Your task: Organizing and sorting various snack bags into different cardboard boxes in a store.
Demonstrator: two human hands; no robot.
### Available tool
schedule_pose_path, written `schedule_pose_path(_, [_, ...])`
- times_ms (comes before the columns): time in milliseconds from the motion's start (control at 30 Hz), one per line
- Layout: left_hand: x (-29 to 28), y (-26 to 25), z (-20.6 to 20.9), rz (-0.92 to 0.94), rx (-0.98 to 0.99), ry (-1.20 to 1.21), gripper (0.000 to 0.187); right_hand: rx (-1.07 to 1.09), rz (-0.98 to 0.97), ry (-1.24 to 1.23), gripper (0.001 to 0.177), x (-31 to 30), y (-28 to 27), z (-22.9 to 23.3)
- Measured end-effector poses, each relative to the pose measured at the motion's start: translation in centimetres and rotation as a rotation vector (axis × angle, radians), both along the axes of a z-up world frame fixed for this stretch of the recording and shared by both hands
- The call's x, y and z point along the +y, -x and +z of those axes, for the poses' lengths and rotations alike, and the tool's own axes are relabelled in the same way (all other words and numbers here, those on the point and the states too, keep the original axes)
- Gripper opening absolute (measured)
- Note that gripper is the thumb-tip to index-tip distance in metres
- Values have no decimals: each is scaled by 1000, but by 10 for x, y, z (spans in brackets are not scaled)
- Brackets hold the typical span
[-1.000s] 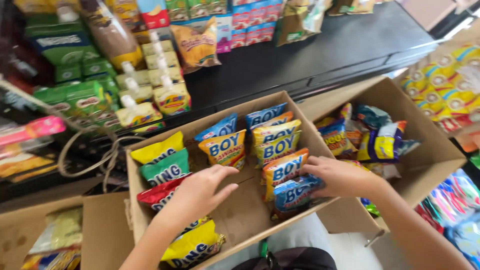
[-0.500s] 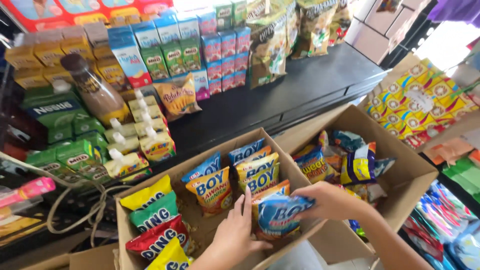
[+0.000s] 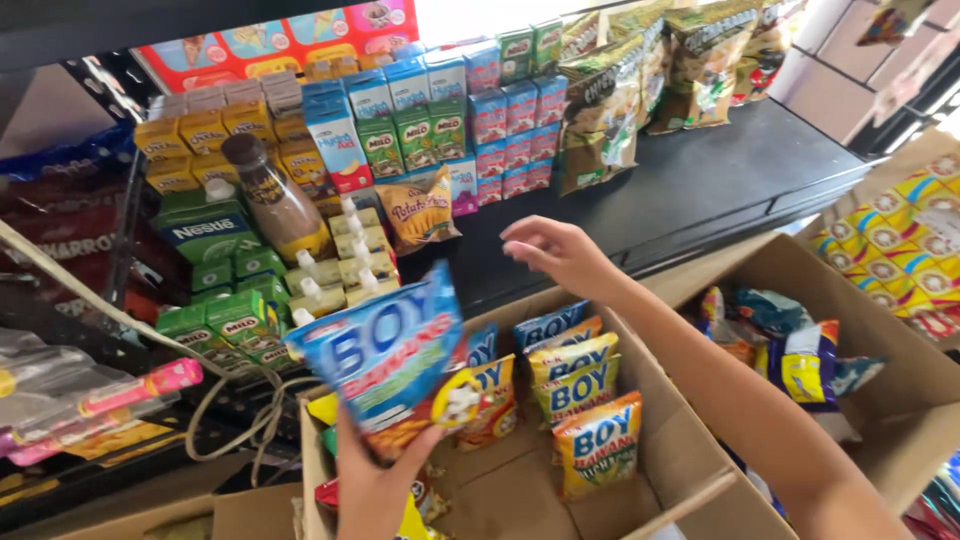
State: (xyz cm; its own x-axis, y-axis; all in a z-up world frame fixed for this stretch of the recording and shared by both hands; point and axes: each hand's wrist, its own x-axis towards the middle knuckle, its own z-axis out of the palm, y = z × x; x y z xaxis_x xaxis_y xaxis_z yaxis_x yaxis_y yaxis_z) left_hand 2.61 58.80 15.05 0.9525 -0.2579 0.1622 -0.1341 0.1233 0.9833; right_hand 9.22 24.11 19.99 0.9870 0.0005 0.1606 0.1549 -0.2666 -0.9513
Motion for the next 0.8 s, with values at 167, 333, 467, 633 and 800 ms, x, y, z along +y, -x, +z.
schedule_pose_path(167, [35,-24,-51,182,-108,168,93,-435,-114,773,34,23,-132,-33])
schedule_pose_path(333, [41,-27,-72,290,-79,114,97,-633,-218,1232,87,46,-210,-87])
schedule_pose_path(467, [38,-27,-52,311,29,210,93,-614,-348,1255,75,43,-203,-96])
schedule_pose_path(633, [45,-16,-33,357,89,52,82,-591,-538,1207,29,39,-118,-27])
schedule_pose_path(800, [69,10,2,385,-56,261,91,-514,-351,563,34,85,-12,31])
